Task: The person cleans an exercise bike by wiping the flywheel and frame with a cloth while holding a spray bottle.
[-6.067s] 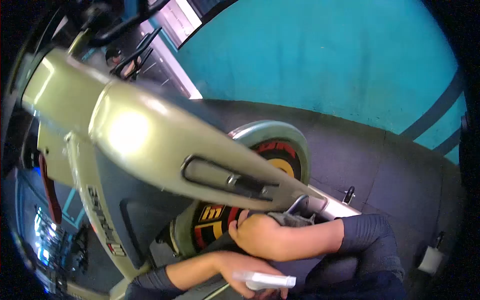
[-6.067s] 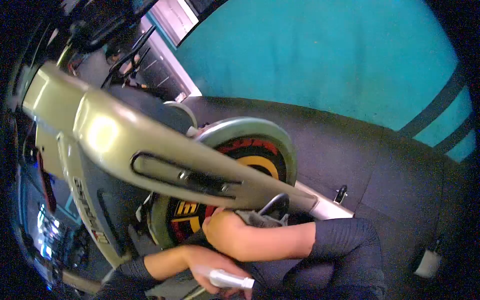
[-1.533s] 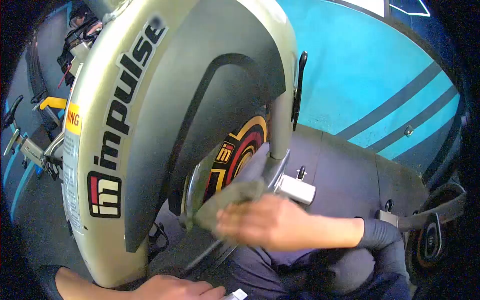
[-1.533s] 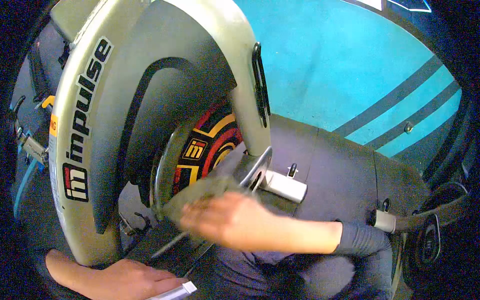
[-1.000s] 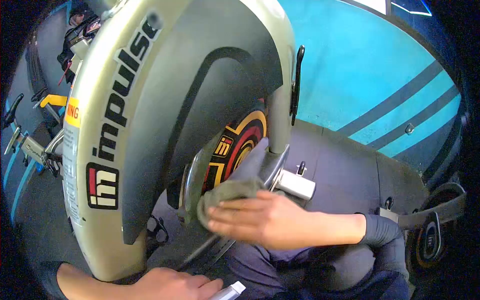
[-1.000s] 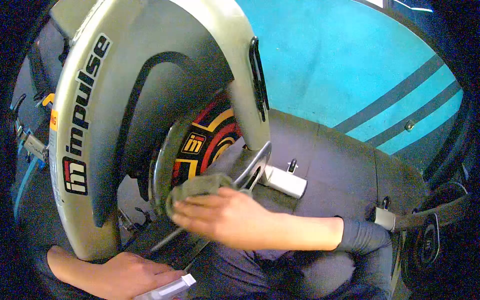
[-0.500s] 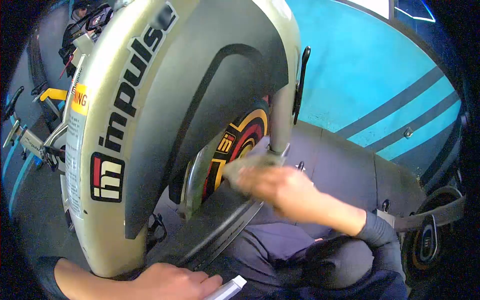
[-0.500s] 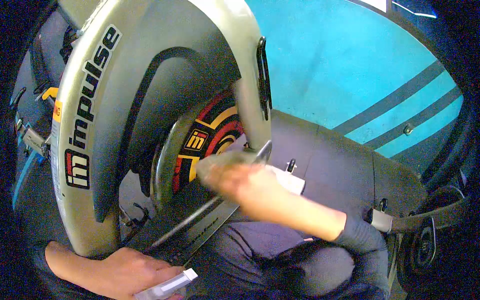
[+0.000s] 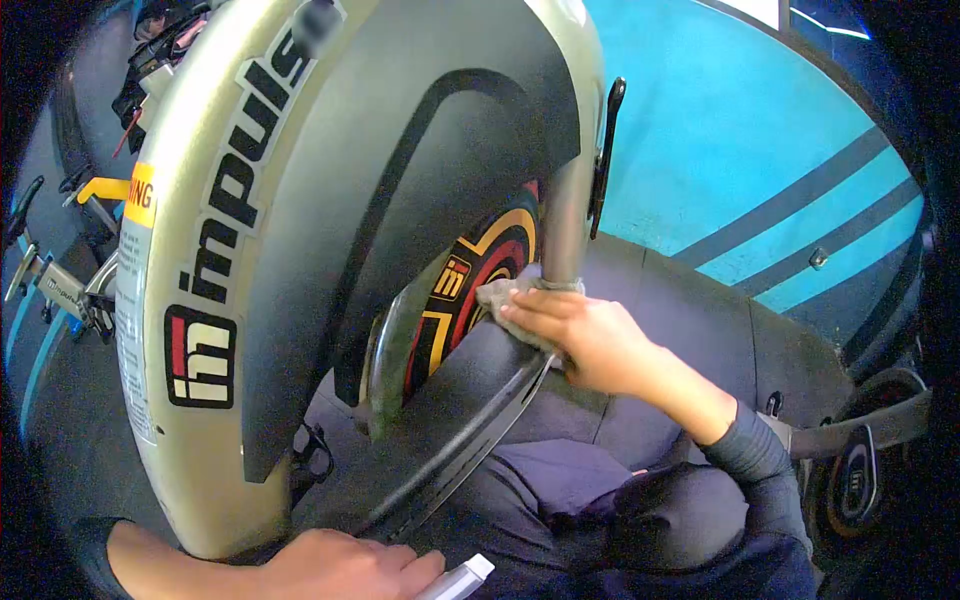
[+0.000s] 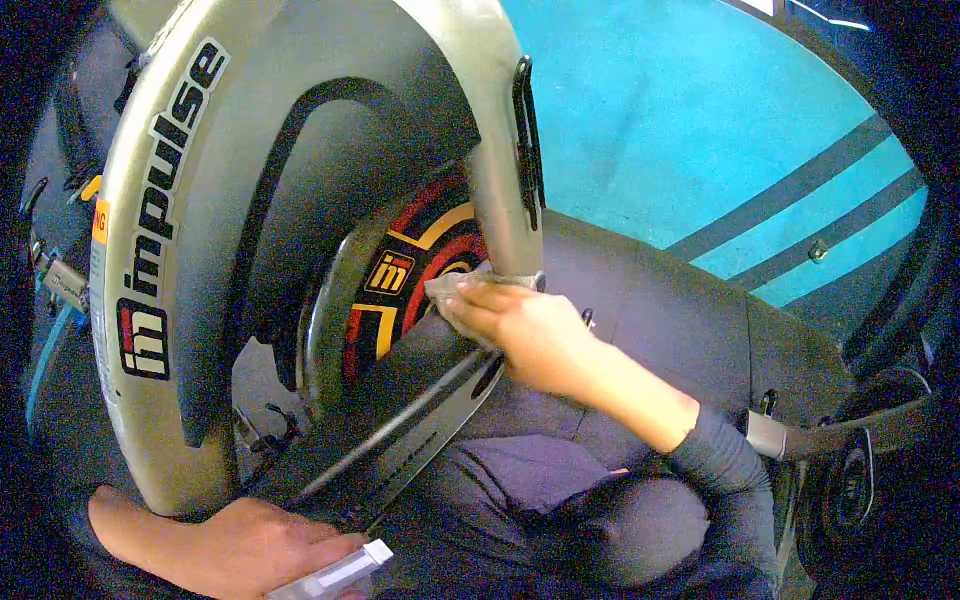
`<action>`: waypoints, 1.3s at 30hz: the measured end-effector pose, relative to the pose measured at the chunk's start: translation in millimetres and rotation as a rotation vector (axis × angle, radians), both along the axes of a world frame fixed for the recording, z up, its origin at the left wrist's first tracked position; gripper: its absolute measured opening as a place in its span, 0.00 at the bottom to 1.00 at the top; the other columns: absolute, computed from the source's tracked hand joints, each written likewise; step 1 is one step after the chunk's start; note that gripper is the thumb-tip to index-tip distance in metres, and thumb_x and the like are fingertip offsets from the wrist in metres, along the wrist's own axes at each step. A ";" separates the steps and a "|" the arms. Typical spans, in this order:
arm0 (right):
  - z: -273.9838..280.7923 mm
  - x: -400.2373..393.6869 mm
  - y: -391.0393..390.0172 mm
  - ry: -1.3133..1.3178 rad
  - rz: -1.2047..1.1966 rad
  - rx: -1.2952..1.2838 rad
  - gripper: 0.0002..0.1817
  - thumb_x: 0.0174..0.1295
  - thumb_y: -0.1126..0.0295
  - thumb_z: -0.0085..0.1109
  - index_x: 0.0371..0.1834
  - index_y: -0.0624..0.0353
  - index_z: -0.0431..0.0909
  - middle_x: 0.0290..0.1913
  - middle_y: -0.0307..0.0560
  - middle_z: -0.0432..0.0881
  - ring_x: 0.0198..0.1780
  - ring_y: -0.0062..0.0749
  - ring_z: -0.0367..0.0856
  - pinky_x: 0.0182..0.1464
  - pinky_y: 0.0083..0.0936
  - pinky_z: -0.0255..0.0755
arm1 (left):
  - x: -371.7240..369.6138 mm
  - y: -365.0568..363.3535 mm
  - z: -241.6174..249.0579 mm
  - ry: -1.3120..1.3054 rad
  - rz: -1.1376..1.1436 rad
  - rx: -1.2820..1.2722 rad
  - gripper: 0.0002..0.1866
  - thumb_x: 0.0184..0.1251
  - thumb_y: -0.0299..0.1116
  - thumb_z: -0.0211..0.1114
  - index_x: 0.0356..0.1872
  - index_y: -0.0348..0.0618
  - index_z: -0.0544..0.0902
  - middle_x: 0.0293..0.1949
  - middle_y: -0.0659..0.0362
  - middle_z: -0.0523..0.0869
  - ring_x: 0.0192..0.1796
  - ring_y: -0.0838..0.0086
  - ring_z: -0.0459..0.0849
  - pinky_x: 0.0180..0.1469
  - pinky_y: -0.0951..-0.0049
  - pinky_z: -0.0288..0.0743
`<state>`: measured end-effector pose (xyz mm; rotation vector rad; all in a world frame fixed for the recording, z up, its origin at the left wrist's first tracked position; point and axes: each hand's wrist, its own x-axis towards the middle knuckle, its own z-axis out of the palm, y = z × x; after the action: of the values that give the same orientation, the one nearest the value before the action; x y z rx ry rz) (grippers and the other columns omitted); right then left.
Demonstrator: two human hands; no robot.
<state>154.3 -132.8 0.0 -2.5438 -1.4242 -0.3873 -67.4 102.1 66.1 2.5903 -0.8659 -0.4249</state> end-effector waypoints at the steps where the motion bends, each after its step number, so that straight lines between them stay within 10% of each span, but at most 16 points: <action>1: -0.2 -10.5 3.9 -0.059 0.022 -0.010 0.40 0.45 0.81 0.56 0.68 0.46 0.71 0.68 0.46 0.73 0.64 0.44 0.76 0.59 0.35 0.77 | 0.1 0.4 -0.3 -0.002 -0.004 -0.002 0.20 0.55 0.42 0.67 0.42 0.37 0.77 0.25 0.50 0.81 0.25 0.55 0.83 0.27 0.61 0.78; 7: 0.4 -66.8 35.1 -0.141 0.546 0.118 0.28 0.61 0.71 0.48 0.68 0.48 0.72 0.69 0.41 0.73 0.63 0.38 0.77 0.60 0.29 0.77 | 1.3 -1.0 0.5 -0.016 -0.003 0.018 0.21 0.55 0.43 0.67 0.43 0.37 0.77 0.25 0.50 0.81 0.26 0.55 0.83 0.27 0.62 0.78; 14: -10.5 13.2 -16.5 -0.053 0.009 0.039 0.37 0.49 0.78 0.58 0.69 0.52 0.69 0.70 0.48 0.69 0.64 0.46 0.76 0.61 0.35 0.76 | -4.9 -0.4 -2.6 -0.042 0.004 0.011 0.21 0.54 0.43 0.68 0.43 0.38 0.77 0.25 0.50 0.81 0.26 0.56 0.83 0.27 0.62 0.79; 26: -8.7 -36.6 15.2 -0.130 0.676 0.134 0.29 0.61 0.72 0.51 0.69 0.50 0.70 0.69 0.45 0.72 0.66 0.39 0.76 0.50 0.30 0.81 | 0.8 -2.0 4.3 -0.010 0.007 -0.001 0.21 0.54 0.42 0.68 0.43 0.37 0.77 0.25 0.50 0.81 0.25 0.55 0.82 0.27 0.61 0.78; 34: -61.0 34.6 -36.1 -0.311 0.200 0.388 0.27 0.53 0.73 0.59 0.60 0.55 0.76 0.64 0.50 0.76 0.62 0.48 0.77 0.60 0.37 0.76 | 0.1 -3.3 1.9 -0.037 -0.003 -0.004 0.21 0.54 0.42 0.67 0.43 0.36 0.78 0.25 0.49 0.81 0.24 0.54 0.82 0.26 0.61 0.78; 39: -45.5 -12.6 -3.1 -0.248 0.475 0.393 0.24 0.53 0.70 0.60 0.57 0.53 0.78 0.64 0.43 0.77 0.64 0.43 0.77 0.52 0.31 0.81 | 5.1 -1.5 3.7 -0.023 0.004 0.000 0.21 0.53 0.42 0.67 0.44 0.37 0.78 0.25 0.49 0.81 0.24 0.55 0.82 0.25 0.61 0.77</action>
<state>141.7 -135.8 -45.5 -1.8299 -1.7666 -0.8199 -62.3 100.6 69.8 2.6014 -0.8683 -0.3943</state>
